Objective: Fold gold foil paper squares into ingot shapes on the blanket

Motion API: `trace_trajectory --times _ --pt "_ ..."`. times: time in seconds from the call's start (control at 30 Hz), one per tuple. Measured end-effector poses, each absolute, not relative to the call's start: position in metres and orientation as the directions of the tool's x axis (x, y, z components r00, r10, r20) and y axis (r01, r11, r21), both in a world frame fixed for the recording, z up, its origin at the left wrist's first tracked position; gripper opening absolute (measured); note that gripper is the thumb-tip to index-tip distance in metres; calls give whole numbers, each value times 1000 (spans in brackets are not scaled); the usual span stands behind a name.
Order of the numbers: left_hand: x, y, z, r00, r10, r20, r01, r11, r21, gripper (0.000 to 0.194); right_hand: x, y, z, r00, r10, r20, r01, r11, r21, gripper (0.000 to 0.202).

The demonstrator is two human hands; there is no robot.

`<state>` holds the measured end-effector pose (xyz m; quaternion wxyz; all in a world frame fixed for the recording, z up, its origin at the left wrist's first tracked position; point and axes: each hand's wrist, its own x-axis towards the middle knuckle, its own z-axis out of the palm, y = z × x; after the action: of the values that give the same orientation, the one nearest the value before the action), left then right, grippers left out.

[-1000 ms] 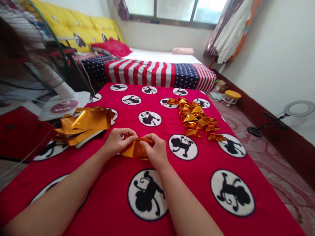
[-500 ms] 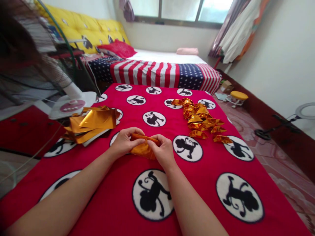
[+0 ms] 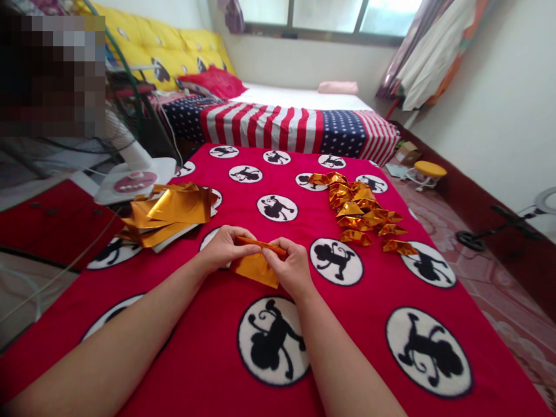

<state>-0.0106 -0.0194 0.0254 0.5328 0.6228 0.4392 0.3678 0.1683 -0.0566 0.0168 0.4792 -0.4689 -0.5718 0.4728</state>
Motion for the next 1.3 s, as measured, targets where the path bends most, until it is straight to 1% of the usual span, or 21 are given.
trace_trajectory --times 0.07,0.13,0.27,0.33,0.57,0.77,0.87,0.97,1.13,1.3 --pt "-10 -20 25 341 940 27 185 -95 978 31 167 -56 17 -98 992 75 101 85 -991 18" --pt "-10 -21 24 332 941 69 231 -152 961 29 166 -55 16 -80 994 76 152 88 -984 18" --pt "-8 -20 20 274 948 162 324 -250 912 25 168 -53 13 -38 984 175 321 178 -930 24" --pt "-8 -19 20 259 949 180 338 -264 903 25 170 -53 11 -46 980 196 356 199 -913 27" --pt "-8 -20 22 303 941 151 290 -242 926 27 172 -52 15 -109 980 168 276 192 -942 26" --pt "-7 -20 21 285 949 134 300 -221 928 29 173 -53 16 -125 982 144 235 170 -957 26" --pt "-8 -20 19 264 954 141 254 -210 944 28 173 -53 16 -135 982 131 219 159 -963 26" --pt "-8 -19 16 248 958 143 187 -192 963 34 173 -53 15 -127 982 139 216 164 -963 27" --pt "-10 -16 13 218 970 107 168 -145 975 37 175 -53 13 -126 985 118 191 141 -972 25" --pt "-11 -15 15 255 966 37 96 -64 993 35 178 -51 9 -139 987 78 145 98 -984 22"
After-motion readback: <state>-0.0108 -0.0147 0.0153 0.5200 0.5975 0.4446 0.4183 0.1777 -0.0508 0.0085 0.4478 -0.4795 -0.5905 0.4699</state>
